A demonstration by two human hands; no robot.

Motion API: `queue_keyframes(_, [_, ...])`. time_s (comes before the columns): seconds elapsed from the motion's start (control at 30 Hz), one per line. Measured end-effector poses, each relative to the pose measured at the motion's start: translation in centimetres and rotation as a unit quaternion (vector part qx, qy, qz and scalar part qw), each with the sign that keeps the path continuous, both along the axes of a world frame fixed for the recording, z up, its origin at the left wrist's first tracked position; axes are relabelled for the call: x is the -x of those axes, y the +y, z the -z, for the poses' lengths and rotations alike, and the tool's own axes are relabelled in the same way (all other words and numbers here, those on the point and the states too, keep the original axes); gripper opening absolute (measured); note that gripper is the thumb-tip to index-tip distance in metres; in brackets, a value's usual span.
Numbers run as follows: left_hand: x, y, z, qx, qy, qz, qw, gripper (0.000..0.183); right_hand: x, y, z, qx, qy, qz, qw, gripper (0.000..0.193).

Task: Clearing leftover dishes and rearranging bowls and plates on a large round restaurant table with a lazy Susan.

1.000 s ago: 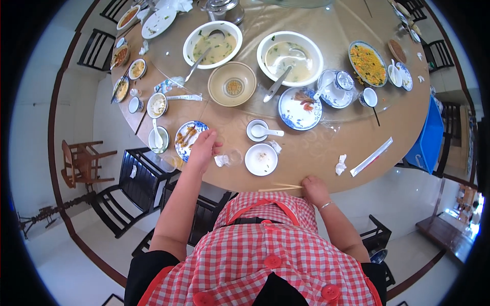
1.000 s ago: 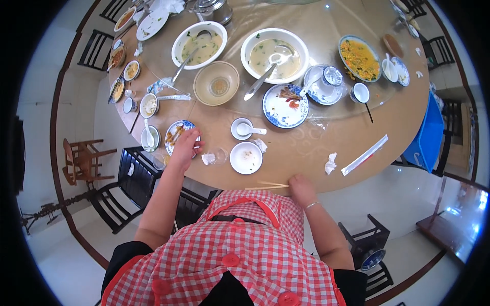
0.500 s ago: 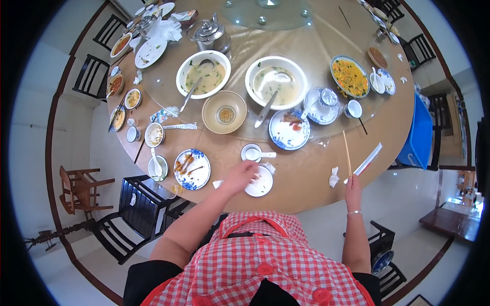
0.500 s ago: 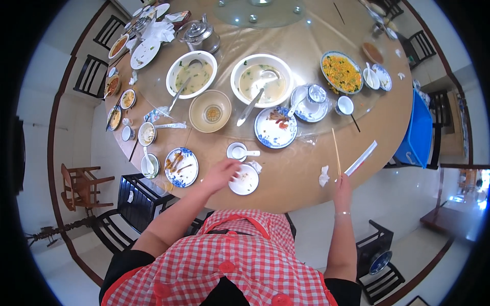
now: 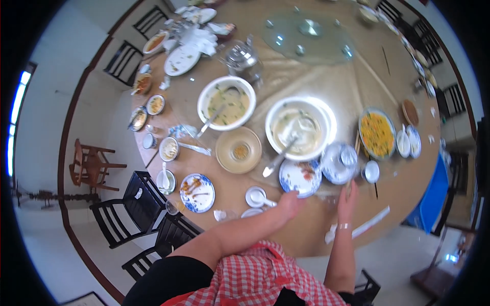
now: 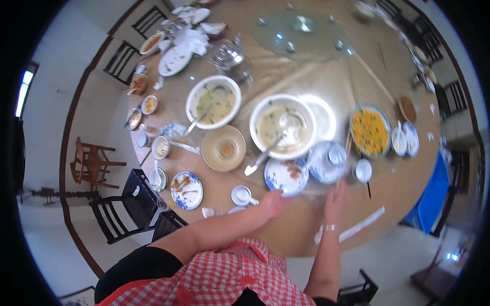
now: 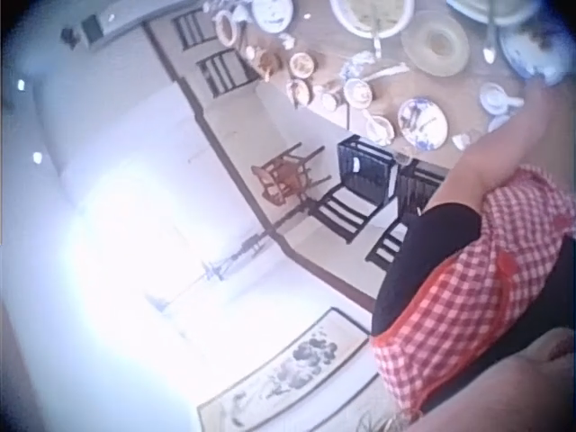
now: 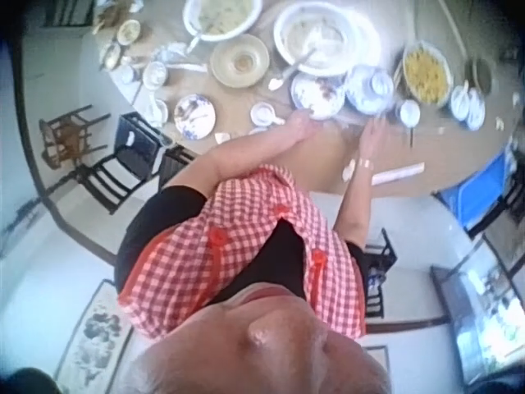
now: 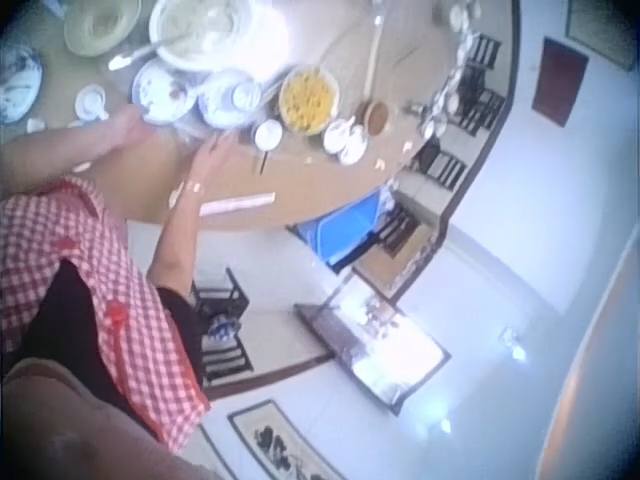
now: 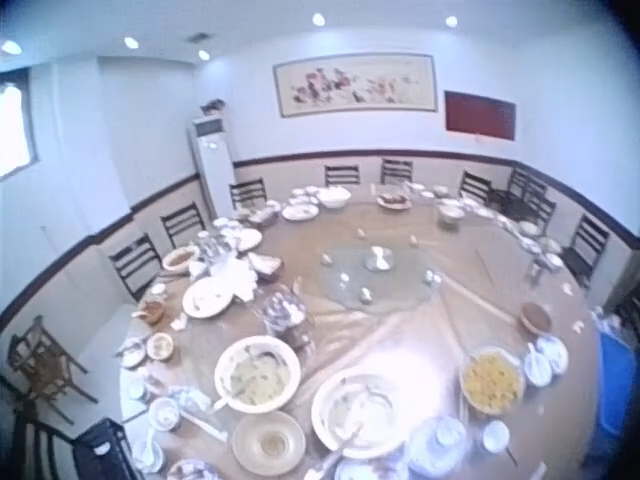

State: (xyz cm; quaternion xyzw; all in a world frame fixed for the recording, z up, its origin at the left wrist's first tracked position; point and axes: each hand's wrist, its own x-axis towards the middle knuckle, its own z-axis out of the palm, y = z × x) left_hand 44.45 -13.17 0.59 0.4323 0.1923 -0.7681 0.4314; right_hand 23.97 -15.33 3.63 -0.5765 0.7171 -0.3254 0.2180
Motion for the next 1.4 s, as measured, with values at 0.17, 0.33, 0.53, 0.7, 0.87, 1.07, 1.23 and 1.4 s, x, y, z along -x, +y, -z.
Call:
queue_keyframes(0.17, [-0.9, -2.5, -2.4, -0.07, -0.031, -0.018, 0.997, 0.035, -1.4, 4.2, -0.9, -0.019, -0.007, -0.018, 1.0, 0.041])
queue_keyframes(0.33, [-3.1, -4.6, -3.2, -0.067, -0.071, -0.024, 0.995, 0.034, -2.7, 6.4, -1.0, 0.0, -0.026, -0.035, 0.999, 0.04])
queue_keyframes(0.53, [-5.5, -6.5, -2.3, 0.004, -0.103, 0.004, 0.995, 0.032, -6.1, 10.7, -2.9, 0.007, 0.073, -0.033, 0.997, 0.043])
queue_keyframes(0.7, [-7.9, -8.4, -1.3, 0.124, 0.01, -0.028, 0.992, 0.033, -10.6, 12.3, -6.0, 0.027, 0.081, -0.009, 0.996, 0.046])
queue_keyframes(0.87, [-11.9, -4.8, -10.0, 0.111, -0.181, 0.246, 0.946, 0.035, -14.1, 13.6, -5.2, -0.105, -0.148, 0.014, 0.983, 0.044])
queue_keyframes(1.07, [-28.8, 5.0, -14.9, 0.229, -0.036, 0.333, 0.914, 0.04, -20.1, 16.7, 4.2, -0.236, -0.182, -0.01, 0.955, 0.038])
queue_keyframes(1.23, [-42.0, 10.7, -14.4, 0.179, -0.176, 0.267, 0.93, 0.038, -21.4, 17.6, 6.0, -0.175, -0.145, 0.013, 0.974, 0.031])
queue_keyframes(1.4, [-46.3, 10.0, -13.9, 0.173, -0.223, 0.184, 0.942, 0.033, -17.3, 20.0, 7.7, -0.162, -0.173, 0.08, 0.968, 0.026])
